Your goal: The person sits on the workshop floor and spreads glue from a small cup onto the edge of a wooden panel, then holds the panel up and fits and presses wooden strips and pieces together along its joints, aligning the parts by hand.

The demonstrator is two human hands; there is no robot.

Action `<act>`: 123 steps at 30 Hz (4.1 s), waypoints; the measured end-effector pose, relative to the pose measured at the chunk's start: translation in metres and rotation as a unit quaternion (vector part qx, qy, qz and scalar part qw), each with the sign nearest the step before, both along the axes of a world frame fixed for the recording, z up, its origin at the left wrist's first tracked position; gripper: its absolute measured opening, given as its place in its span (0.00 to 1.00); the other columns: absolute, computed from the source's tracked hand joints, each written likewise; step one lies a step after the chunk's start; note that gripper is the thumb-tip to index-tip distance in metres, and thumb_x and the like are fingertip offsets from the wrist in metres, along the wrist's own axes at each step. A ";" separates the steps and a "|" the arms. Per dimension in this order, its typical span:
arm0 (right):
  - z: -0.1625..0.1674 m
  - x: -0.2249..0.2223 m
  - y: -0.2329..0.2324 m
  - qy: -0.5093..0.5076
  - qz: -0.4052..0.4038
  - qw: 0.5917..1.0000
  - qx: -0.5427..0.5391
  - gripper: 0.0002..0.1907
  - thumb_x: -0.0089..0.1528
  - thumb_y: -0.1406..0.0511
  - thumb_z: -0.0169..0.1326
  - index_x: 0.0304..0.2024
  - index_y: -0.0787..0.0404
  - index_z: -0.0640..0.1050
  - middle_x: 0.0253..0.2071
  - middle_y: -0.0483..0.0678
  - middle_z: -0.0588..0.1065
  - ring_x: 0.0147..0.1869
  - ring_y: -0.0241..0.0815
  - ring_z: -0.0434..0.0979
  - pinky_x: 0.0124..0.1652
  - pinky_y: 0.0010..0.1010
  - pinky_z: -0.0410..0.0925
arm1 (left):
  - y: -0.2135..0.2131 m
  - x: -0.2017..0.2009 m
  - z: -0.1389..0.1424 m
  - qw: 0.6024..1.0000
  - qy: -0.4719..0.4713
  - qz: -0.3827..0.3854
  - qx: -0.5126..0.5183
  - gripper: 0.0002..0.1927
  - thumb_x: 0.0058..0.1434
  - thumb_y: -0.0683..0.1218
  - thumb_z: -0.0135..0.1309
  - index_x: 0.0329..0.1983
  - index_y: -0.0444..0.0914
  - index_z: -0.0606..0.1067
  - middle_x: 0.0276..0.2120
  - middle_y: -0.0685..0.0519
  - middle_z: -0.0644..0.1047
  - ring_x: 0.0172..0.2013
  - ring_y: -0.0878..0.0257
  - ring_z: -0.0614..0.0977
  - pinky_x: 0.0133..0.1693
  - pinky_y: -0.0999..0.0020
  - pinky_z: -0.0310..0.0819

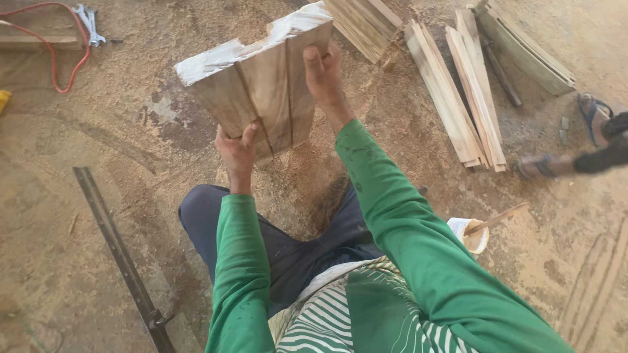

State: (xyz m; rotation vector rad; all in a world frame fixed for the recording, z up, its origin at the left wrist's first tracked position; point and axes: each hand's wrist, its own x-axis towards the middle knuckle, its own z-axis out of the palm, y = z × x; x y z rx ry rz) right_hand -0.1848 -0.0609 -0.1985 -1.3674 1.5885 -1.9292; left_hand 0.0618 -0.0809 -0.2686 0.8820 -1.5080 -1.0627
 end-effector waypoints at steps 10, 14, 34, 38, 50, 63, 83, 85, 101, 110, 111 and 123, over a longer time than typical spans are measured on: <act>0.003 0.003 0.004 0.040 -0.030 0.999 0.018 0.42 0.61 0.27 0.43 0.36 0.58 0.72 0.28 0.38 0.65 0.31 0.28 0.67 0.29 0.25 0.66 | 0.003 0.001 0.009 1.000 0.005 -0.008 0.002 0.38 0.57 0.68 0.68 0.49 0.30 0.75 0.41 0.46 0.81 0.43 0.54 0.86 0.44 0.59 0.84; 0.010 0.006 0.007 0.036 -0.030 0.999 0.018 0.43 0.60 0.27 0.44 0.38 0.59 0.73 0.29 0.38 0.66 0.32 0.28 0.68 0.31 0.25 0.67 | 0.006 0.001 0.021 1.000 -0.002 -0.003 -0.013 0.37 0.58 0.68 0.68 0.48 0.30 0.76 0.40 0.46 0.82 0.43 0.54 0.86 0.44 0.59 0.83; 0.049 0.029 0.019 -0.003 -0.016 0.998 0.068 0.32 0.65 0.41 0.52 0.56 0.57 0.80 0.43 0.44 0.82 0.43 0.35 0.82 0.39 0.33 0.78 | 0.000 -0.005 -0.007 0.994 0.059 -0.036 -0.079 0.41 0.64 0.68 0.64 0.51 0.23 0.76 0.46 0.47 0.81 0.45 0.54 0.83 0.47 0.62 0.79; 0.048 0.029 0.021 -0.006 -0.013 0.995 0.096 0.37 0.63 0.38 0.49 0.59 0.58 0.78 0.45 0.47 0.83 0.43 0.38 0.83 0.40 0.36 0.80 | -0.006 -0.002 -0.018 0.991 -0.017 0.007 -0.136 0.42 0.66 0.71 0.60 0.47 0.24 0.76 0.44 0.45 0.81 0.45 0.52 0.86 0.48 0.60 0.79; 0.026 0.023 0.011 0.004 -0.014 0.998 0.058 0.42 0.64 0.37 0.50 0.64 0.62 0.73 0.50 0.51 0.81 0.53 0.42 0.84 0.52 0.35 0.80 | -0.016 0.004 -0.049 0.985 0.007 -0.027 -0.173 0.40 0.71 0.69 0.57 0.49 0.24 0.74 0.46 0.43 0.81 0.46 0.51 0.85 0.49 0.61 0.78; 0.017 0.019 0.007 0.006 0.004 0.999 0.050 0.40 0.65 0.36 0.47 0.61 0.61 0.75 0.51 0.50 0.80 0.56 0.42 0.82 0.52 0.38 0.80 | -0.017 0.001 -0.041 0.986 -0.055 0.017 -0.159 0.42 0.69 0.73 0.55 0.47 0.25 0.73 0.39 0.46 0.79 0.41 0.50 0.85 0.45 0.59 0.81; -0.014 0.001 -0.005 -0.056 0.019 0.994 -0.088 0.33 0.65 0.43 0.59 0.51 0.66 0.75 0.39 0.39 0.74 0.40 0.30 0.69 0.38 0.27 0.66 | 0.010 0.005 0.012 0.997 0.054 -0.031 0.036 0.19 0.61 0.42 0.68 0.52 0.31 0.76 0.44 0.48 0.83 0.44 0.60 0.84 0.49 0.67 0.79; -0.018 -0.002 -0.005 -0.023 -0.055 0.998 -0.024 0.37 0.65 0.41 0.56 0.54 0.66 0.68 0.40 0.40 0.75 0.42 0.31 0.73 0.42 0.27 0.69 | 0.009 0.006 0.014 0.999 0.009 -0.009 0.045 0.18 0.60 0.42 0.68 0.50 0.31 0.77 0.42 0.48 0.84 0.42 0.60 0.86 0.47 0.66 0.80; -0.020 -0.019 -0.003 0.158 -0.162 0.974 0.011 0.38 0.76 0.43 0.44 0.63 0.75 0.64 0.58 0.60 0.69 0.62 0.54 0.68 0.61 0.43 0.62 | 0.003 0.003 0.008 0.991 -0.044 0.010 0.129 0.26 0.54 0.47 0.71 0.54 0.34 0.77 0.46 0.44 0.84 0.44 0.56 0.88 0.45 0.61 0.87; -0.021 -0.024 -0.004 0.100 -0.161 0.977 0.093 0.47 0.72 0.38 0.34 0.67 0.78 0.60 0.64 0.67 0.66 0.67 0.59 0.67 0.65 0.46 0.60 | 0.006 0.011 0.019 0.992 -0.001 -0.008 0.124 0.29 0.51 0.51 0.71 0.54 0.34 0.77 0.45 0.45 0.83 0.42 0.57 0.88 0.42 0.63 0.89; -0.019 -0.022 -0.003 0.091 -0.154 0.980 0.088 0.48 0.71 0.37 0.33 0.67 0.78 0.61 0.64 0.67 0.66 0.67 0.58 0.67 0.65 0.46 0.61 | 0.007 0.011 0.020 0.992 -0.001 -0.011 0.123 0.30 0.51 0.52 0.70 0.54 0.35 0.77 0.45 0.45 0.83 0.42 0.57 0.88 0.42 0.63 0.89; -0.006 -0.011 0.006 0.055 -0.083 0.995 0.016 0.54 0.64 0.28 0.37 0.56 0.74 0.65 0.48 0.52 0.67 0.54 0.45 0.67 0.56 0.42 0.64 | 0.005 0.014 0.014 0.998 -0.050 -0.005 0.048 0.33 0.51 0.64 0.69 0.51 0.38 0.77 0.40 0.49 0.84 0.39 0.59 0.88 0.45 0.62 0.84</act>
